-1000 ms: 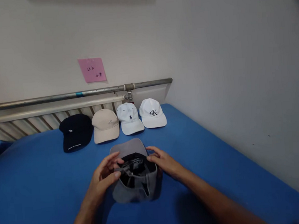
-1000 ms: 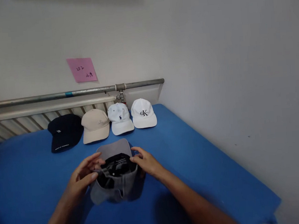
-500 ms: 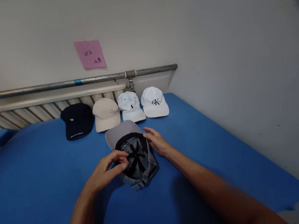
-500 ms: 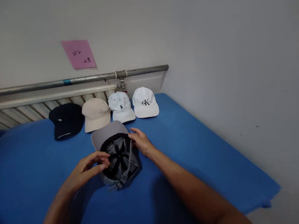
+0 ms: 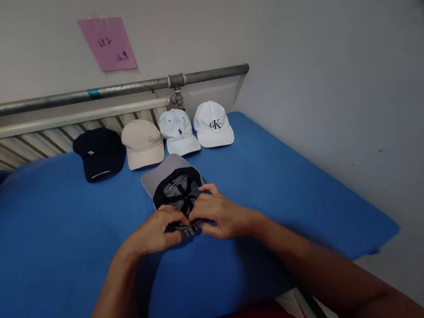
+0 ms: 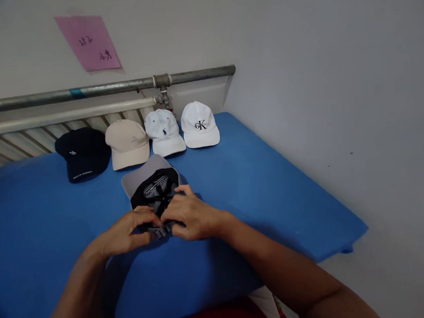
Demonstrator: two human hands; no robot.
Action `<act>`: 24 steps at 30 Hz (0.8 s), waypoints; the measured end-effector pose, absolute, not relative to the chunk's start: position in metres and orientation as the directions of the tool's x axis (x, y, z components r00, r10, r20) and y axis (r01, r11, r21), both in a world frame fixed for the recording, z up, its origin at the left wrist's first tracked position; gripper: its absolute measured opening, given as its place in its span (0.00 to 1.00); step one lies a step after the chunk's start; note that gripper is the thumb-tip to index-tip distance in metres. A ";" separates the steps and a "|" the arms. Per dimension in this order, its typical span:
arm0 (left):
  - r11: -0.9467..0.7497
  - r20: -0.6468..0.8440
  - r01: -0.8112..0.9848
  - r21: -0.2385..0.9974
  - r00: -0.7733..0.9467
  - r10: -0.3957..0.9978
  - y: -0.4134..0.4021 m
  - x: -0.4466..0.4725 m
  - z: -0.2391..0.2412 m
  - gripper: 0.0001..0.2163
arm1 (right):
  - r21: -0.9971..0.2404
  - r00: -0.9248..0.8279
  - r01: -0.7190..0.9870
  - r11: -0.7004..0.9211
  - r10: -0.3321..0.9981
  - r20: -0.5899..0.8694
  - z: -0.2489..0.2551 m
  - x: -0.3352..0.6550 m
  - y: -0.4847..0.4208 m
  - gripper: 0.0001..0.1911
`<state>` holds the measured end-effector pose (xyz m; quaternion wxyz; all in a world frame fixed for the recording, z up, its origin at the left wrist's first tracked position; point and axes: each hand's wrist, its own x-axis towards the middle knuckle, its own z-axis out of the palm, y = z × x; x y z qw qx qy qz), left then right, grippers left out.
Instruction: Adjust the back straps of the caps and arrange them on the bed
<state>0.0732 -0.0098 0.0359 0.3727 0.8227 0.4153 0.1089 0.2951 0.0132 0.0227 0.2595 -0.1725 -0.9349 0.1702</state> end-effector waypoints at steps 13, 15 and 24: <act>0.032 -0.242 0.351 0.936 0.573 0.783 -0.008 0.066 0.038 0.11 | -0.377 -0.609 0.215 0.901 0.425 0.670 0.024 0.294 0.011 0.02; 0.101 -0.253 0.296 0.950 0.538 0.804 -0.008 0.067 0.036 0.09 | -0.337 -0.627 0.188 0.922 0.377 0.682 0.026 0.292 0.006 0.02; 0.163 -0.244 0.208 0.964 0.462 0.853 -0.007 0.067 0.032 0.09 | -0.373 -0.602 0.163 0.913 0.392 0.695 0.020 0.288 0.005 0.06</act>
